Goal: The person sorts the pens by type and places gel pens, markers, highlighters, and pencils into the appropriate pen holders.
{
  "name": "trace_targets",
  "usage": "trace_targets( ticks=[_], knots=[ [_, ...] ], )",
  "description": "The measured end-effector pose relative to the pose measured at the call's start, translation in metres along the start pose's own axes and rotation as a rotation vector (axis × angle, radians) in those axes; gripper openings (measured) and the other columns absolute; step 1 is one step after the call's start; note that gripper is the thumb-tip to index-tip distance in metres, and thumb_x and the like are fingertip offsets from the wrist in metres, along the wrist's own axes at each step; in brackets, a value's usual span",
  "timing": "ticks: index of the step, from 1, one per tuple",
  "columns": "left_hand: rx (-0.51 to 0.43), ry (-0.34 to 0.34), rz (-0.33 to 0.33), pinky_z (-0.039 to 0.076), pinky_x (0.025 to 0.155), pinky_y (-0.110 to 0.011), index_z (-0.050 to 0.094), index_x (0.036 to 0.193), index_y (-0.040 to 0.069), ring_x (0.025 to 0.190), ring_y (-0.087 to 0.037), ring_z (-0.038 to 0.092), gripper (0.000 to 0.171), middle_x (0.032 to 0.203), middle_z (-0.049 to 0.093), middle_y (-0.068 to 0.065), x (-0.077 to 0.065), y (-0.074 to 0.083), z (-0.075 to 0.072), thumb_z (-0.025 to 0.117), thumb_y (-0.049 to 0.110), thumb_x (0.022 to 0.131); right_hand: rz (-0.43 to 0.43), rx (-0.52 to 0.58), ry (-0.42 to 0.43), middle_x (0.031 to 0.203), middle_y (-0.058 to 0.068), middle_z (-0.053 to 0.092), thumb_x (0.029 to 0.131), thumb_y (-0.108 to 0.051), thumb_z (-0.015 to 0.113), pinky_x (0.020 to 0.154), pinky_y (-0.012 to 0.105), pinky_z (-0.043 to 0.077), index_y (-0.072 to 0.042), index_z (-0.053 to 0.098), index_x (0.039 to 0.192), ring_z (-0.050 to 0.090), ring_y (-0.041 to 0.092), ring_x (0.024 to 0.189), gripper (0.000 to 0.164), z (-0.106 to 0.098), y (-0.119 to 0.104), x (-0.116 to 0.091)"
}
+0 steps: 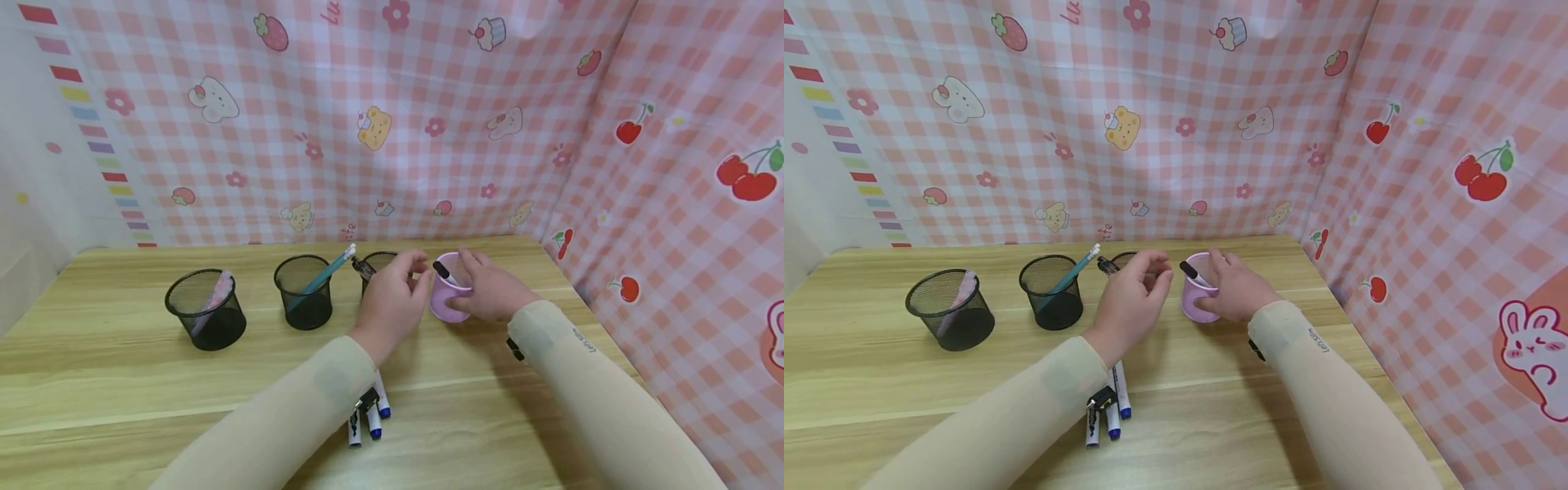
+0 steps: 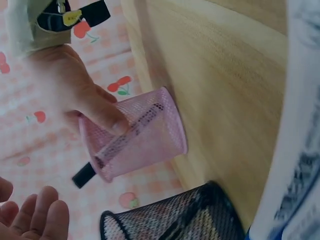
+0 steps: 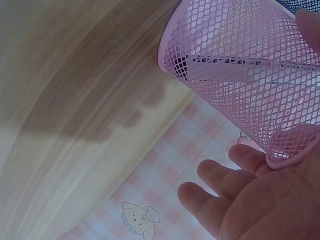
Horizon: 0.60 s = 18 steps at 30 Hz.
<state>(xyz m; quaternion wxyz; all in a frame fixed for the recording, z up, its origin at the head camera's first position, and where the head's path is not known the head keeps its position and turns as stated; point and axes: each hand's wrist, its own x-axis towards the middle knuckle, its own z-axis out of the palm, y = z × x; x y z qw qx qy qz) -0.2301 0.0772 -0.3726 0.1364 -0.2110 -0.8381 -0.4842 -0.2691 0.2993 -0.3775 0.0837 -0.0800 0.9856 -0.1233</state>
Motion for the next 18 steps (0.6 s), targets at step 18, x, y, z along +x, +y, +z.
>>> trace_targets(
  ticks=[18],
  knots=[
    [0.582, -0.488, -0.083, 0.057, 0.103, -0.048, 0.062, 0.143, 0.016, 0.128, -0.025, 0.066, 0.048, 0.139, 0.069, -0.006, -0.046, -0.007, -0.062, 0.065, 0.044, 0.104, 0.006, -0.007, -0.006, 0.174, 0.025, 0.015, 0.093, -0.053, 0.074, 0.118, 0.064, 0.041, -0.009, 0.000, 0.170, 0.051, 0.052, 0.141, 0.116, -0.001, -0.002, -0.003]
  ],
)
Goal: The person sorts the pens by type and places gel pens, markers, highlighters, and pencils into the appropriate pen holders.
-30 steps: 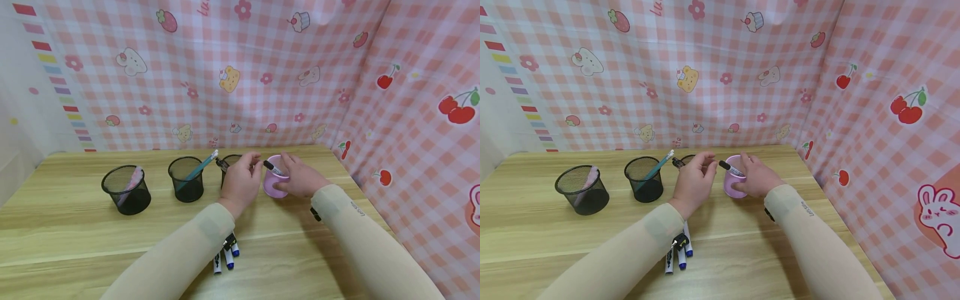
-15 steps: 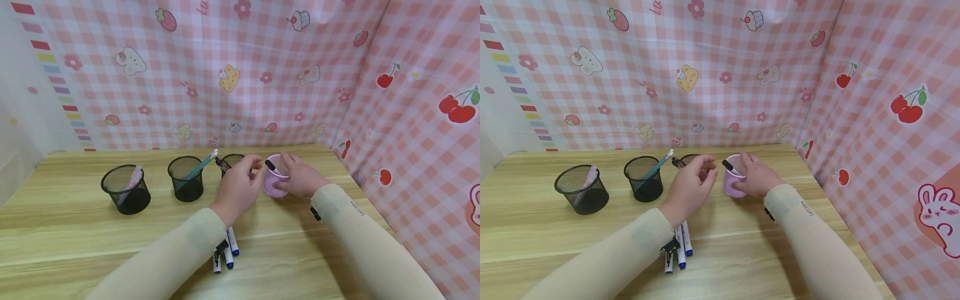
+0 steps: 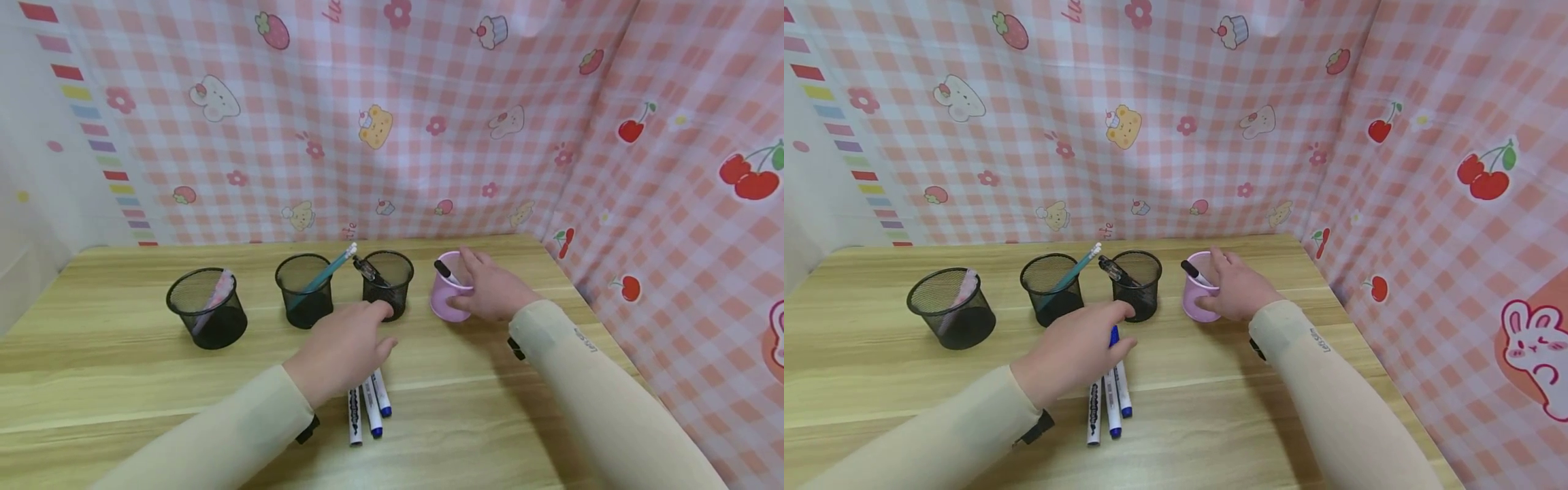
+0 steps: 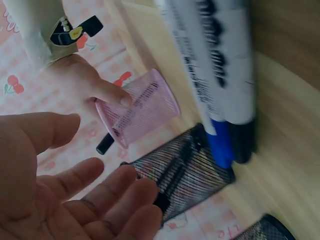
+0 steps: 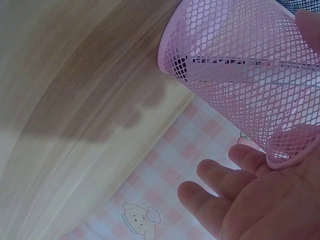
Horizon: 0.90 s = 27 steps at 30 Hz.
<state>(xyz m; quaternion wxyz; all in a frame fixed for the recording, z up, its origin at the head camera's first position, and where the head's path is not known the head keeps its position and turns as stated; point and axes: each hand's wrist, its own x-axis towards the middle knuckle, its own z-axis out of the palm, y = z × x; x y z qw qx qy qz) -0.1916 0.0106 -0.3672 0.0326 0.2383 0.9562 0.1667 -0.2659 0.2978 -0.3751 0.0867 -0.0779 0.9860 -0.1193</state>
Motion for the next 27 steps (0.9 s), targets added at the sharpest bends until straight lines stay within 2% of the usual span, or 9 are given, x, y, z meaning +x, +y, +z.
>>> trace_targets(
  ticks=[9, 14, 18, 27],
  knots=[
    [0.119, -0.106, -0.022, 0.057, 0.102, -0.048, 0.064, 0.139, 0.010, 0.115, -0.026, 0.067, 0.054, 0.131, 0.069, -0.011, -0.012, -0.018, 0.005, 0.071, 0.045, 0.099, -0.001, -0.004, -0.001, 0.174, 0.025, 0.016, 0.094, -0.054, 0.073, 0.118, 0.064, 0.041, -0.009, 0.000, 0.170, 0.052, 0.052, 0.140, 0.115, 0.001, 0.002, 0.000],
    [0.136, -0.122, -0.020, 0.057, 0.103, -0.048, 0.064, 0.139, 0.010, 0.115, -0.026, 0.067, 0.056, 0.132, 0.069, -0.012, -0.013, -0.024, 0.010, 0.072, 0.048, 0.098, -0.002, -0.005, 0.002, 0.174, 0.025, 0.016, 0.093, -0.054, 0.074, 0.119, 0.064, 0.040, -0.009, 0.000, 0.170, 0.050, 0.052, 0.142, 0.115, 0.001, 0.002, 0.001],
    [0.156, -0.128, -0.013, 0.058, 0.102, -0.047, 0.064, 0.140, 0.008, 0.117, -0.025, 0.067, 0.061, 0.133, 0.069, -0.013, -0.013, -0.027, 0.014, 0.072, 0.051, 0.098, 0.000, -0.003, 0.003, 0.174, 0.025, 0.016, 0.093, -0.054, 0.074, 0.119, 0.064, 0.040, -0.010, 0.000, 0.170, 0.049, 0.052, 0.143, 0.116, 0.001, 0.002, 0.002],
    [0.163, -0.194, -0.037, 0.054, 0.108, -0.052, 0.063, 0.143, 0.006, 0.128, -0.032, 0.065, 0.067, 0.142, 0.066, -0.018, -0.013, -0.030, 0.019, 0.074, 0.052, 0.095, -0.007, -0.008, 0.009, 0.173, 0.025, 0.017, 0.093, -0.054, 0.074, 0.120, 0.063, 0.040, -0.009, 0.000, 0.170, 0.048, 0.051, 0.144, 0.116, 0.001, 0.002, 0.002]
  ],
)
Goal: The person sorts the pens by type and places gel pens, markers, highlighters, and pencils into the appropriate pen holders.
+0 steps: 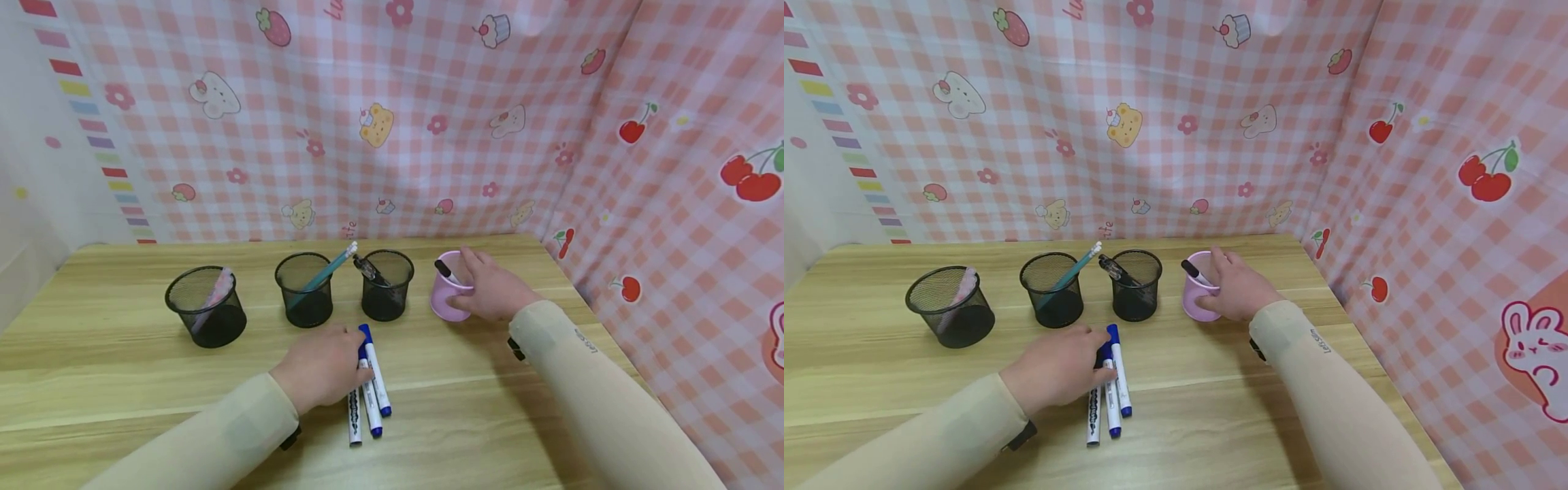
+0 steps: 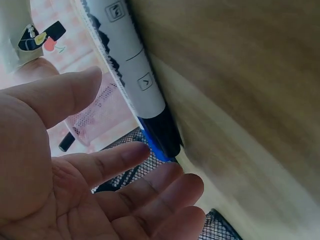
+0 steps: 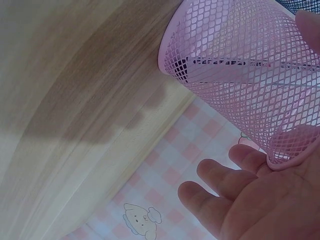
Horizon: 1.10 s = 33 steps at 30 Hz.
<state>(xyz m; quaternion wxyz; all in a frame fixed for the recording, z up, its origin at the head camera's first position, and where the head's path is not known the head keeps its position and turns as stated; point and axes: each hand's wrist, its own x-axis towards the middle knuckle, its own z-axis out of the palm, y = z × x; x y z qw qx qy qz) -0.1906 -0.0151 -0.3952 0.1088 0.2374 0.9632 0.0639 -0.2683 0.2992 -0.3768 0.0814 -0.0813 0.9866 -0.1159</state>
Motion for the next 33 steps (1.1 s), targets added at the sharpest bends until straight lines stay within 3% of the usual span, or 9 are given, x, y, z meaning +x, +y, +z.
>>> trace_targets(
  ticks=[7, 19, 33],
  knots=[
    [-0.004, -0.004, 0.022, 0.053, 0.111, -0.052, 0.063, 0.143, 0.004, 0.134, -0.034, 0.062, 0.066, 0.144, 0.065, -0.018, -0.0011, -0.0011, 0.0042, 0.073, 0.051, 0.097, -0.001, -0.002, -0.004, 0.174, 0.025, 0.016, 0.093, -0.054, 0.073, 0.119, 0.064, 0.040, -0.008, 0.000, 0.170, 0.049, 0.052, 0.142, 0.116, 0.0003, -0.0001, -0.0001],
    [-0.013, -0.012, 0.008, 0.054, 0.108, -0.053, 0.063, 0.143, 0.006, 0.129, -0.033, 0.064, 0.065, 0.141, 0.066, -0.017, 0.0017, -0.0008, 0.0060, 0.073, 0.051, 0.096, 0.005, 0.007, -0.001, 0.174, 0.024, 0.015, 0.094, -0.055, 0.073, 0.119, 0.064, 0.040, -0.010, 0.000, 0.170, 0.051, 0.052, 0.141, 0.115, 0.0012, -0.0002, -0.0013],
    [-0.009, -0.037, -0.006, 0.055, 0.107, -0.052, 0.062, 0.145, 0.006, 0.126, -0.031, 0.065, 0.054, 0.139, 0.067, -0.017, 0.0012, 0.0016, 0.0045, 0.071, 0.037, 0.101, -0.003, 0.004, 0.009, 0.174, 0.024, 0.017, 0.093, -0.055, 0.073, 0.120, 0.064, 0.039, -0.010, 0.000, 0.170, 0.049, 0.052, 0.143, 0.116, 0.0022, 0.0009, -0.0003]
  ],
)
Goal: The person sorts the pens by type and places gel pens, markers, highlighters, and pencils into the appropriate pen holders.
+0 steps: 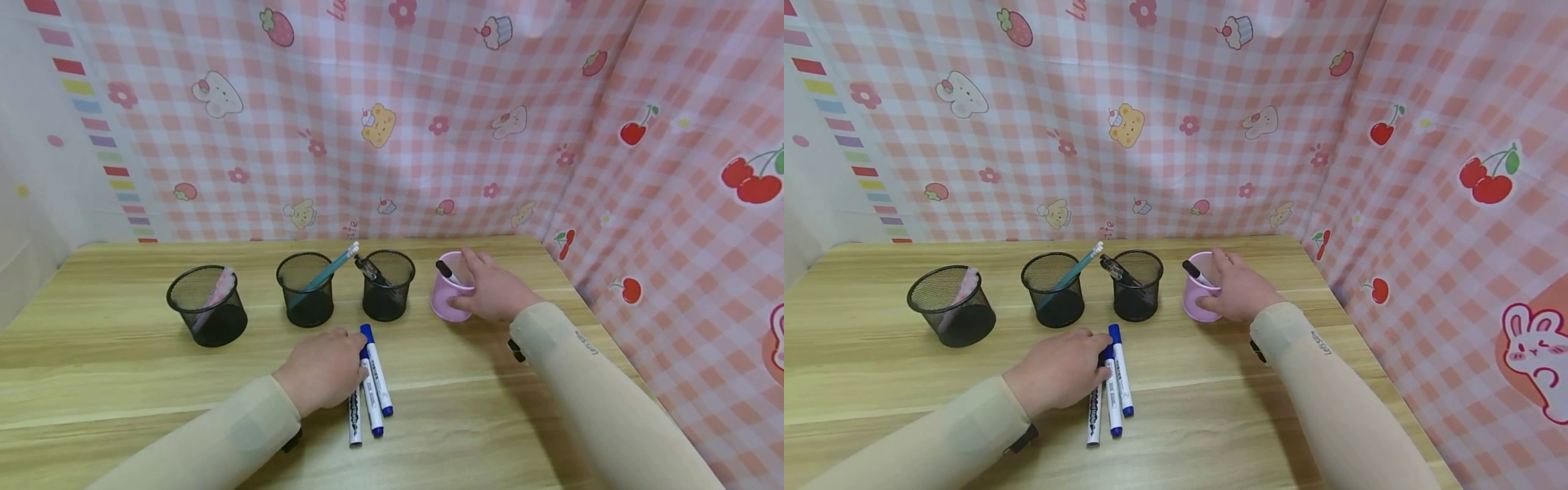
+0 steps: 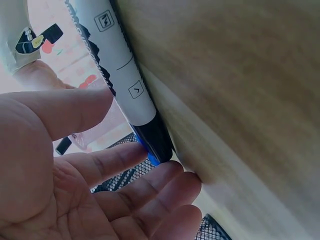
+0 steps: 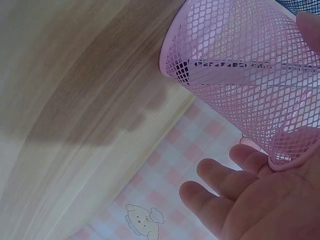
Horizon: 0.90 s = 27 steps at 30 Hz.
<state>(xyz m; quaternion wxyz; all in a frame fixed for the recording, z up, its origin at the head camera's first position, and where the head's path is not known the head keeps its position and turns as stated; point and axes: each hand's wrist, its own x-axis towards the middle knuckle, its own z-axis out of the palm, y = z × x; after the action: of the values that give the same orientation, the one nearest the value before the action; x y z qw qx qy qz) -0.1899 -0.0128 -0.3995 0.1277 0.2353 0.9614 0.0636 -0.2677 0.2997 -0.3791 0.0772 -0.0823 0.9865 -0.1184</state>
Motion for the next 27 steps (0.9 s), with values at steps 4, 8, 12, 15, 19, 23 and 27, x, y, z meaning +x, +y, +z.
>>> trace_targets(
  ticks=[4, 8, 12, 15, 19, 23, 27],
  knots=[
    [0.003, -0.002, -0.006, 0.056, 0.106, -0.052, 0.062, 0.145, 0.007, 0.124, -0.031, 0.066, 0.053, 0.139, 0.067, -0.017, 0.0005, 0.0004, 0.0000, 0.070, 0.037, 0.102, -0.001, 0.002, 0.004, 0.173, 0.024, 0.018, 0.093, -0.054, 0.074, 0.120, 0.063, 0.039, -0.009, 0.000, 0.170, 0.049, 0.051, 0.143, 0.116, -0.0004, -0.0003, -0.0004],
    [0.004, 0.001, -0.007, 0.056, 0.106, -0.052, 0.061, 0.145, 0.007, 0.124, -0.032, 0.066, 0.053, 0.139, 0.067, -0.017, 0.0006, 0.0002, 0.0007, 0.069, 0.036, 0.102, -0.001, 0.003, 0.003, 0.173, 0.024, 0.018, 0.093, -0.054, 0.073, 0.120, 0.064, 0.039, -0.009, 0.001, 0.170, 0.048, 0.051, 0.144, 0.115, -0.0007, -0.0007, -0.0009],
    [0.009, 0.007, -0.004, 0.057, 0.104, -0.052, 0.062, 0.144, 0.006, 0.119, -0.031, 0.068, 0.052, 0.137, 0.068, -0.017, 0.0005, -0.0002, 0.0013, 0.071, 0.035, 0.102, -0.003, 0.006, 0.004, 0.173, 0.025, 0.018, 0.093, -0.053, 0.074, 0.120, 0.064, 0.039, -0.008, 0.001, 0.170, 0.047, 0.052, 0.144, 0.115, -0.0006, -0.0011, -0.0011],
    [0.008, 0.013, -0.001, 0.058, 0.102, -0.050, 0.064, 0.142, 0.007, 0.113, -0.029, 0.069, 0.050, 0.133, 0.069, -0.016, 0.0005, -0.0002, 0.0014, 0.072, 0.034, 0.101, -0.001, 0.013, 0.005, 0.173, 0.025, 0.017, 0.094, -0.053, 0.074, 0.120, 0.064, 0.038, -0.009, 0.001, 0.170, 0.047, 0.052, 0.145, 0.115, -0.0006, -0.0011, -0.0018],
    [0.004, 0.018, 0.004, 0.059, 0.100, -0.049, 0.065, 0.139, 0.007, 0.108, -0.027, 0.068, 0.048, 0.129, 0.071, -0.015, 0.0004, -0.0002, 0.0013, 0.073, 0.033, 0.100, -0.002, 0.013, 0.005, 0.173, 0.025, 0.017, 0.094, -0.053, 0.073, 0.120, 0.064, 0.039, -0.009, 0.001, 0.170, 0.048, 0.051, 0.144, 0.114, 0.0000, -0.0006, -0.0019],
    [-0.013, 0.023, -0.004, 0.057, 0.104, -0.051, 0.063, 0.142, 0.004, 0.116, -0.030, 0.068, 0.052, 0.132, 0.070, -0.017, 0.0001, -0.0012, 0.0017, 0.073, 0.033, 0.100, -0.001, 0.014, 0.005, 0.173, 0.025, 0.018, 0.094, -0.053, 0.073, 0.120, 0.064, 0.040, -0.009, 0.001, 0.170, 0.050, 0.051, 0.142, 0.114, 0.0002, -0.0005, -0.0019],
    [-0.027, 0.024, -0.028, 0.055, 0.106, -0.053, 0.060, 0.145, 0.001, 0.126, -0.034, 0.066, 0.057, 0.137, 0.068, -0.019, -0.0001, -0.0034, 0.0017, 0.073, 0.034, 0.100, 0.002, 0.018, 0.005, 0.173, 0.025, 0.018, 0.094, -0.053, 0.073, 0.120, 0.063, 0.040, -0.010, 0.000, 0.170, 0.050, 0.051, 0.142, 0.114, -0.0001, -0.0006, -0.0018]
  ],
)
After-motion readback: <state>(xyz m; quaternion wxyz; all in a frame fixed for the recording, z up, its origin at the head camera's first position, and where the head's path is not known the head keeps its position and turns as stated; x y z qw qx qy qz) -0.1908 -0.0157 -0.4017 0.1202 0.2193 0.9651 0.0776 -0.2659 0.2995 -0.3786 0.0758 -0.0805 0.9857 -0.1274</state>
